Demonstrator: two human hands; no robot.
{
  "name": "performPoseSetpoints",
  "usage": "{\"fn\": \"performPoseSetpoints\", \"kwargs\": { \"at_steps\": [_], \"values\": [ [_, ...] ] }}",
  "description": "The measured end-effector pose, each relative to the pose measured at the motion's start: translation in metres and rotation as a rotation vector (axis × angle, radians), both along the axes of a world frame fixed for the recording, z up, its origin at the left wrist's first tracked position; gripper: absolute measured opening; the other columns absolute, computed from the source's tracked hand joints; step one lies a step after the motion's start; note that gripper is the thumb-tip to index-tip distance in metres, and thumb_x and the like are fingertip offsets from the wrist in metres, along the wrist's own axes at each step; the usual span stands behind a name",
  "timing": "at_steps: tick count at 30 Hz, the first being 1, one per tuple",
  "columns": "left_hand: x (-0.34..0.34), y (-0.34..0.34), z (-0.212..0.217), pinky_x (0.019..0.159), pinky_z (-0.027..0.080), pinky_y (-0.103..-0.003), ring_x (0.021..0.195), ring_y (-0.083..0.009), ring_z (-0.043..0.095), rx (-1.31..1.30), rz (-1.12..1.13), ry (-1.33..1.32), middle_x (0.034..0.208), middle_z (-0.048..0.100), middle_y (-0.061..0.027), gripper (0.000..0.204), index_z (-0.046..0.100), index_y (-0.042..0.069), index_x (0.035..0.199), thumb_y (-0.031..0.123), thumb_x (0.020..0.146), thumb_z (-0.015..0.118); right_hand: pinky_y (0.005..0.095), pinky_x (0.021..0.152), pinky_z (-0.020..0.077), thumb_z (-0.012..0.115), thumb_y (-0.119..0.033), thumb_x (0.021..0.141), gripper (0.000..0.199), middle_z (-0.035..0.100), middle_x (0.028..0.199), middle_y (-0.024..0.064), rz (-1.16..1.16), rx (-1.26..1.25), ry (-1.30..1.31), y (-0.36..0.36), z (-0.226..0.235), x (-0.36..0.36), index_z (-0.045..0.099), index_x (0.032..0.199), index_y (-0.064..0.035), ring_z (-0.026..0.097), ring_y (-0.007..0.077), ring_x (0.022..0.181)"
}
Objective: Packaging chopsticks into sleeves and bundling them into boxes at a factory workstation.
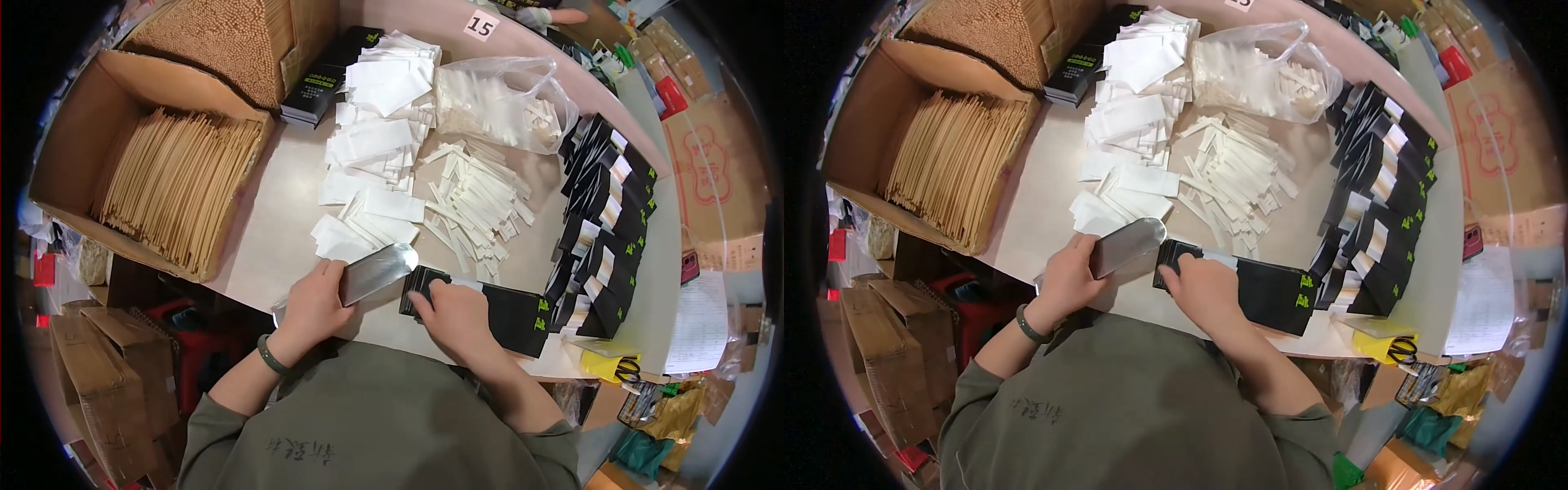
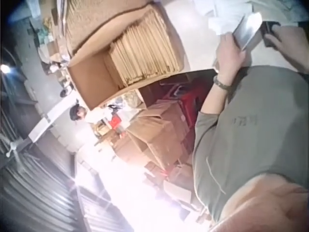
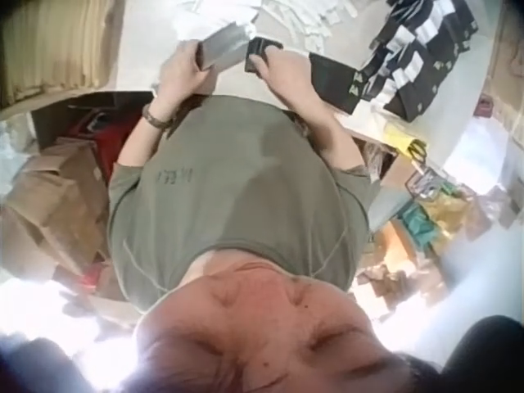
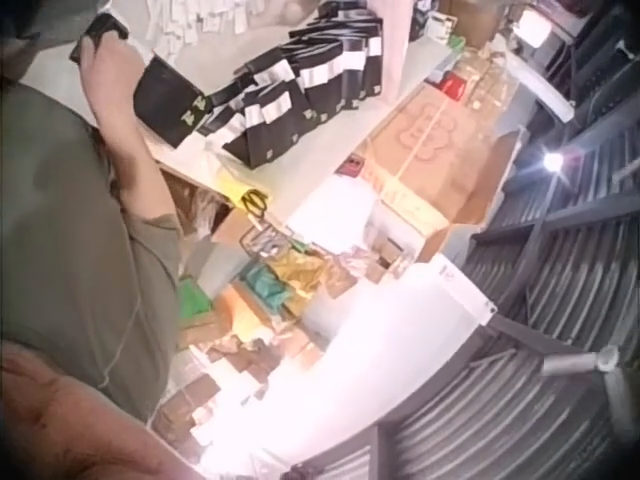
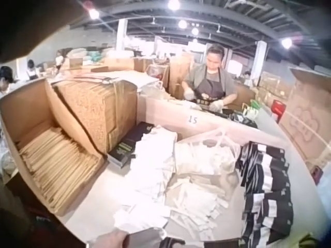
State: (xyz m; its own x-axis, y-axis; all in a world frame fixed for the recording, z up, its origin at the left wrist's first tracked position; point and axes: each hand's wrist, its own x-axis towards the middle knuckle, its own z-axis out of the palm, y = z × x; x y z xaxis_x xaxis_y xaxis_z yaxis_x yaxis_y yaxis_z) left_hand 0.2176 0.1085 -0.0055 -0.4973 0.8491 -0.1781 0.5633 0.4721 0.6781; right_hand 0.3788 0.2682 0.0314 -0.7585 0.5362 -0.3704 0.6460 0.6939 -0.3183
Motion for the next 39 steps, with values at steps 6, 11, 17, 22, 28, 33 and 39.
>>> {"fn": "performPoseSetpoints", "kwargs": {
  "at_steps": [6,11,17,22,28,33,39],
  "values": [
    [-0.006,-0.011,-0.003,0.072,0.052,-0.041,0.088,-0.0333,0.063,0.106,-0.148,0.135,0.102,0.060,-0.0119,0.062,0.055,0.008,0.123,0.014,0.065,0.079,0.0491,0.064,0.0482,0.060,-0.025,0.087,0.025,0.061,0.066,0.0181,-0.072,-0.020,0.238,-0.001,-0.021,-0.001,0.059,0.075,-0.0033,0.062,0.0383,0.068],
    [-0.021,0.001,0.006,0.072,0.051,-0.038,0.087,-0.0314,0.062,0.048,-0.431,0.190,0.098,0.059,-0.0107,0.064,0.054,0.008,0.124,0.023,0.068,0.081,0.0485,0.066,0.0500,0.061,-0.024,0.082,0.022,0.064,0.069,0.0187,0.052,-0.140,0.297,-0.025,-0.024,-0.022,0.062,0.078,-0.0025,0.063,0.0394,0.070],
    [-0.039,0.008,0.014,0.088,0.047,-0.044,0.105,-0.0371,0.058,0.361,-0.506,0.247,0.113,0.061,-0.0149,0.070,0.056,0.008,0.127,0.035,0.069,0.083,0.0464,0.075,0.0498,0.064,-0.021,0.082,0.019,0.065,0.082,0.0173,-0.001,0.326,0.416,0.090,-0.041,-0.052,0.064,0.087,-0.0029,0.063,0.0357,0.082],
    [-0.130,-0.057,0.012,0.084,0.051,-0.044,0.098,-0.0349,0.063,0.307,0.209,0.537,0.105,0.065,-0.0179,0.033,0.065,0.003,0.112,0.018,0.083,0.072,0.0442,0.077,0.0499,0.065,-0.020,0.081,0.016,0.064,0.088,0.0143,-0.053,0.175,0.233,0.113,-0.037,-0.043,0.068,0.089,-0.0070,0.062,0.0346,0.085],
    [-0.197,-0.117,0.002,0.074,0.049,-0.048,0.086,-0.0424,0.060,-0.195,0.435,0.706,0.087,0.058,-0.0229,0.012,0.062,0.000,0.087,0.012,0.085,0.063,0.0441,0.070,0.0510,0.061,-0.016,0.081,0.013,0.063,0.080,0.0145,0.422,0.289,0.590,0.099,-0.053,-0.091,0.068,0.088,-0.0069,0.063,0.0355,0.080],
    [-0.193,-0.113,0.004,0.072,0.049,-0.050,0.085,-0.0428,0.060,-0.202,0.369,0.662,0.088,0.059,-0.0219,0.010,0.057,0.001,0.087,0.011,0.086,0.058,0.0457,0.069,0.0507,0.060,-0.015,0.079,0.013,0.065,0.079,0.0170,0.332,0.222,0.313,0.097,-0.060,-0.103,0.065,0.080,-0.0022,0.064,0.0365,0.079],
    [-0.197,-0.126,0.000,0.070,0.050,-0.050,0.085,-0.0443,0.060,-0.202,0.326,0.721,0.095,0.058,-0.0225,0.011,0.049,0.001,0.097,0.005,0.088,0.053,0.0452,0.068,0.0507,0.060,-0.016,0.079,0.019,0.064,0.076,0.0194,0.092,-0.298,0.309,0.019,0.005,-0.087,0.063,0.077,0.0021,0.064,0.0363,0.074]
  ]
}}
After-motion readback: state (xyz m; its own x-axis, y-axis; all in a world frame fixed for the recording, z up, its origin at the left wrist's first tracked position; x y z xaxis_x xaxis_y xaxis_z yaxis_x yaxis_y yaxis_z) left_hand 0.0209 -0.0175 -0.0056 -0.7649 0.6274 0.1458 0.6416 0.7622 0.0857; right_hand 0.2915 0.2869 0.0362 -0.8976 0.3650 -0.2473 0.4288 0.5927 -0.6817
